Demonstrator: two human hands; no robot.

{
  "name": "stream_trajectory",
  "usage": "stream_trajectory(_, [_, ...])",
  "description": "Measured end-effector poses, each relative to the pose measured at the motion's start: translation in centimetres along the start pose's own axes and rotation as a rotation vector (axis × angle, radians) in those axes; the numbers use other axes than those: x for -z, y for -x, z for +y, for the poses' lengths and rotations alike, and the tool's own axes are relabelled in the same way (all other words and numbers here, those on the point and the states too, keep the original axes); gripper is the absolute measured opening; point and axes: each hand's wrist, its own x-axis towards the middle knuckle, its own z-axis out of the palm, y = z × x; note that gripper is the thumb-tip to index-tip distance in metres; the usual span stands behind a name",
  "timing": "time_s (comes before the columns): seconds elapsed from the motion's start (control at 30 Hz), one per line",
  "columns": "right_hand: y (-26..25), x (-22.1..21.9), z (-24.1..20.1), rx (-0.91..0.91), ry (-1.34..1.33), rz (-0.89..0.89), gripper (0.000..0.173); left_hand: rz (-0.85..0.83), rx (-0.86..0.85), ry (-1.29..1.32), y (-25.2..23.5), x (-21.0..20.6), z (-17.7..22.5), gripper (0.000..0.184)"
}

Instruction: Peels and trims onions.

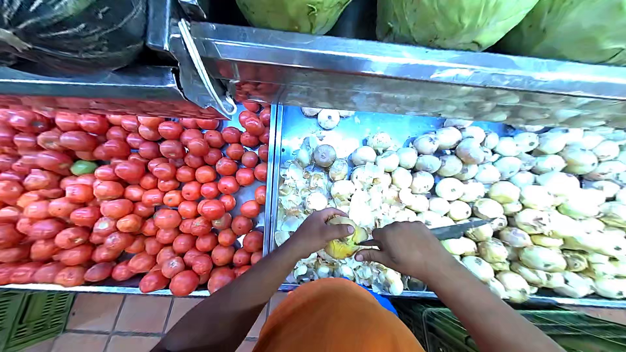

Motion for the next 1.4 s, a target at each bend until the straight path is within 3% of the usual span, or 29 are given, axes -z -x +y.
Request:
stream_trajectory(0.23, [-1.2, -1.6, -0.1, 0.175, -0.006, 0.121, 0.084, 0.084, 0.067, -0.195, 0.7, -0.3, 0.5, 0.038])
stream_trajectory(0.4, [-0.9, -4.7, -1.8, 0.198, 0.007, 0.480, 0.076, 0.152, 0.038, -0.190, 0.6, 0.1, 0.7, 0.038])
stream_trajectory(0.43, [-0.4, -5.3, -2.1, 0.221, 0.004, 0.476, 0.075, 0.157, 0.016, -0.134, 0.3, 0.5, 0.5, 0.038])
stream_trajectory(0.53, [1.2, -6.2, -2.6, 0.265, -0.027, 0.114, 0.072, 0.154, -0.050, 0.111, -0.8, 1.8, 0.3, 0.036])
stream_trajectory(0.6, [1.6, -5.4, -2.1, 0.120, -0.132, -0.093, 0.053, 0.137, -0.049, 0.159, -0.4, 1.9, 1.2, 0.034])
stream_trajectory(0.77, [2.4, -2.8, -1.0, -0.014, -0.190, 0.349, 0.071, 0.038, -0.063, 0.038, 0.0, 1.5, 1.9, 0.035])
stream_trajectory(1.03, [2.1, -1.4, -1.6, -0.085, -0.103, 0.251, 0.080, 0.027, -0.033, -0.269, 0.4, 0.2, 2.5, 0.038])
stream_trajectory(1.2, [1.0, -3.3, -1.9, 0.073, -0.107, 0.401, 0.078, 0.006, -0.015, -0.401, 1.3, -1.0, 2.6, 0.037])
stream_trajectory(1.4, [1.8, -5.1, -1.4, 0.124, -0.081, 0.658, 0.075, 0.031, 0.014, -0.308, 2.1, -1.2, 2.6, 0.035])
